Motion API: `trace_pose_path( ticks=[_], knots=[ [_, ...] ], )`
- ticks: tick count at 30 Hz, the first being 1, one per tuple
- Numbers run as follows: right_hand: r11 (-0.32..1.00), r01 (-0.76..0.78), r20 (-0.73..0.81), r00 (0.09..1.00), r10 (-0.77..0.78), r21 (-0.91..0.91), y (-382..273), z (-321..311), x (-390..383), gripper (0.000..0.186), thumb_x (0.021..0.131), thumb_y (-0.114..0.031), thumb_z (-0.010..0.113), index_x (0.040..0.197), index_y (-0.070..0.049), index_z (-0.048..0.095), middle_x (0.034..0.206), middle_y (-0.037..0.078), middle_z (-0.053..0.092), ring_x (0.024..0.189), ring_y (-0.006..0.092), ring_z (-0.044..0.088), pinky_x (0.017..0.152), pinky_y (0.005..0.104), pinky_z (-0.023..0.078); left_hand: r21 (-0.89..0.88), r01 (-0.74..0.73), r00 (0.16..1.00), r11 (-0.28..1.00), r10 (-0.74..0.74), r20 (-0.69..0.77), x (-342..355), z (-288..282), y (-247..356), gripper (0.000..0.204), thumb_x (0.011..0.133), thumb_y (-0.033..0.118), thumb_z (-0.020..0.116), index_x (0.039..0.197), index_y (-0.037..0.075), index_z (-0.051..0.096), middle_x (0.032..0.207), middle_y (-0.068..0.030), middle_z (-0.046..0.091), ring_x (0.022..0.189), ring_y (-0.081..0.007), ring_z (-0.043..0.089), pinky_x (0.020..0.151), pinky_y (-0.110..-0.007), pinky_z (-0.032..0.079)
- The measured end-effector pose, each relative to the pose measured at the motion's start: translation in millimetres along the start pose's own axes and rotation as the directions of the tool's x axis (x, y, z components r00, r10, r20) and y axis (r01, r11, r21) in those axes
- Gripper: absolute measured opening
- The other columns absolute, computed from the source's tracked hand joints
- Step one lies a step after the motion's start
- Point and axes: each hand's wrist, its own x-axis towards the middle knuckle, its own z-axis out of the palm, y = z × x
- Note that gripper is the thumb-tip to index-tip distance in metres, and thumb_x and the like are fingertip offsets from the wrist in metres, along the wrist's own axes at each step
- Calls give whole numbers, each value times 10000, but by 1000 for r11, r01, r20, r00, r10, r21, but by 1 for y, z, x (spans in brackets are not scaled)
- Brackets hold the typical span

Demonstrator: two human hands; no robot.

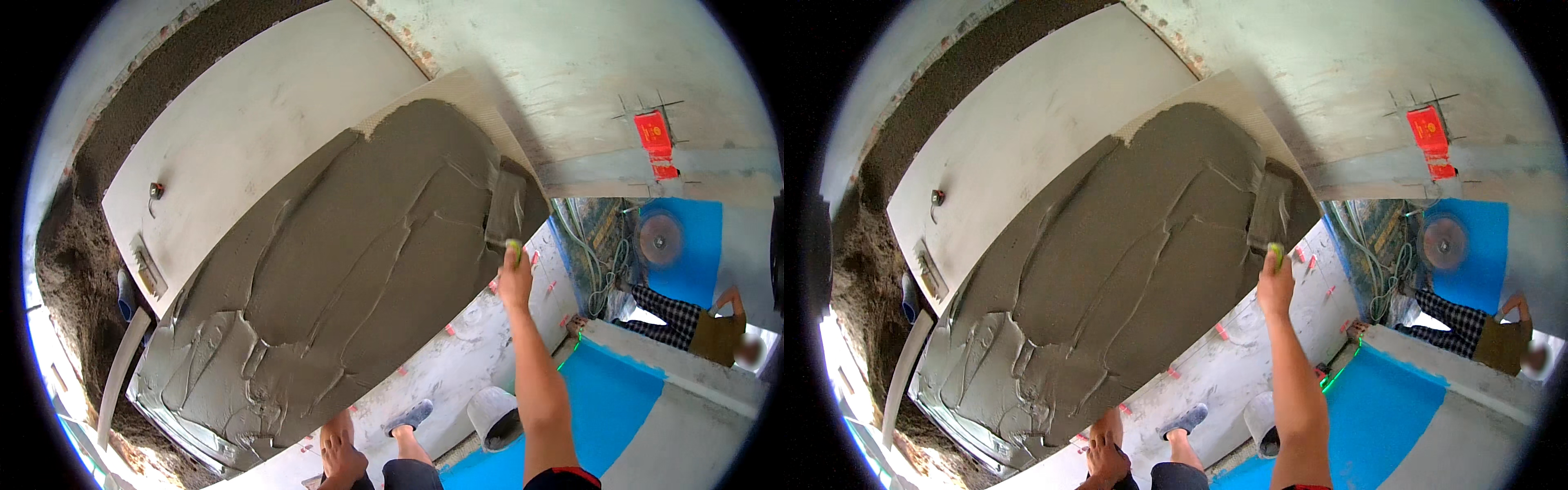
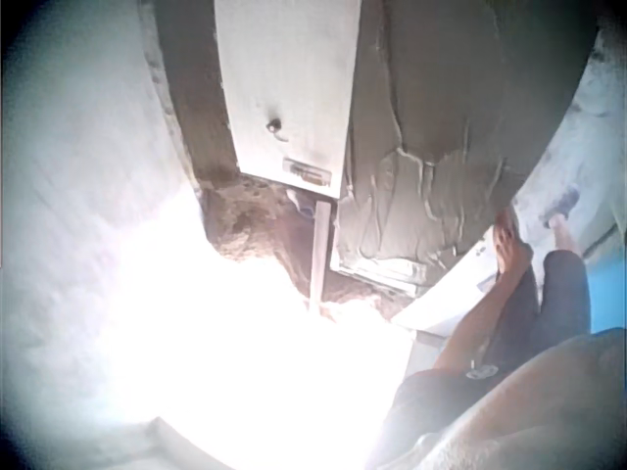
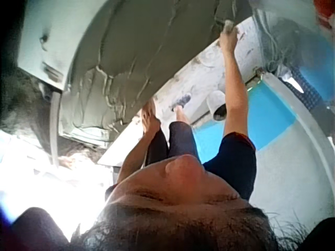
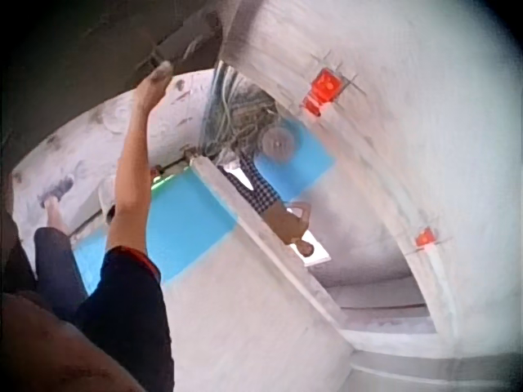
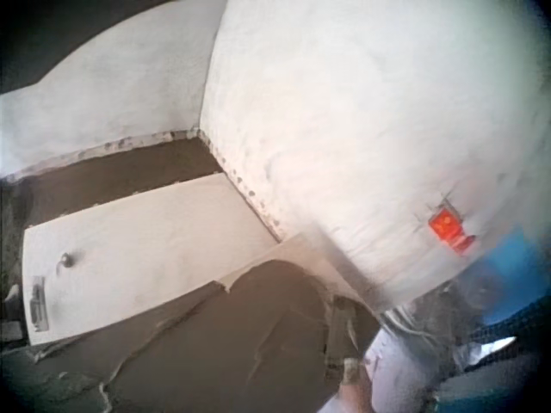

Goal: The person applies mortar to the back of a large tile using a trowel and then carefully places and levels the tile on the floor with a suction handle.

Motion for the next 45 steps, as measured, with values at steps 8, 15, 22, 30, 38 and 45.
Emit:
trace_pose_path(
  ticks=[8,15,22,30,38,45],
  knots=[
    [425,-384,260,910,322,820,-3,3,26,328,960,-473,421,963,-148,464,682,23,466,497,134,454,435,303,394,6,-230,916,973,219,-336,2,-6,11,503,787,129,503,1260,-37,473,1174,-238,520,1108,-381,477,935,-498,387],
    [535,-368,284,930,235,760,-100,56,55,361,972,-448,401,1097,-112,442,682,25,458,512,128,461,458,318,407,-105,-283,929,953,245,-276,1,-10,6,601,733,54,527,1317,-37,417,1409,-261,320,1288,-434,300,1040,-498,319],
    [633,-306,289,948,134,711,-179,102,59,363,982,-383,375,1136,-58,424,687,32,459,507,127,442,469,321,408,-154,-195,963,969,160,-219,7,17,-14,675,688,41,526,1345,-17,386,1396,-262,335,1277,-446,306,1048,-503,284],
    [688,-256,280,957,81,679,-230,131,88,392,987,-380,370,1032,5,435,653,59,455,509,153,451,485,353,423,-185,-192,953,964,138,-272,10,28,-20,602,699,47,511,1289,-42,437,1374,-272,367,1280,-447,305,1086,-511,235],
    [824,-176,284,959,19,539,-259,140,118,405,989,-380,375,935,11,464,636,73,483,487,171,486,457,367,448,-232,-125,974,965,74,-215,4,20,-10,588,728,67,503,1303,-35,431,1394,-262,350,1306,-439,279,1097,-509,215],
    [924,35,419,885,-205,380,-258,150,89,392,978,-383,436,1005,3,499,619,37,508,461,128,492,410,310,437,-195,-132,978,972,95,-187,3,11,-4,644,717,70,514,1343,-21,391,1415,-267,316,1321,-448,250,1088,-524,223]
  ],
)
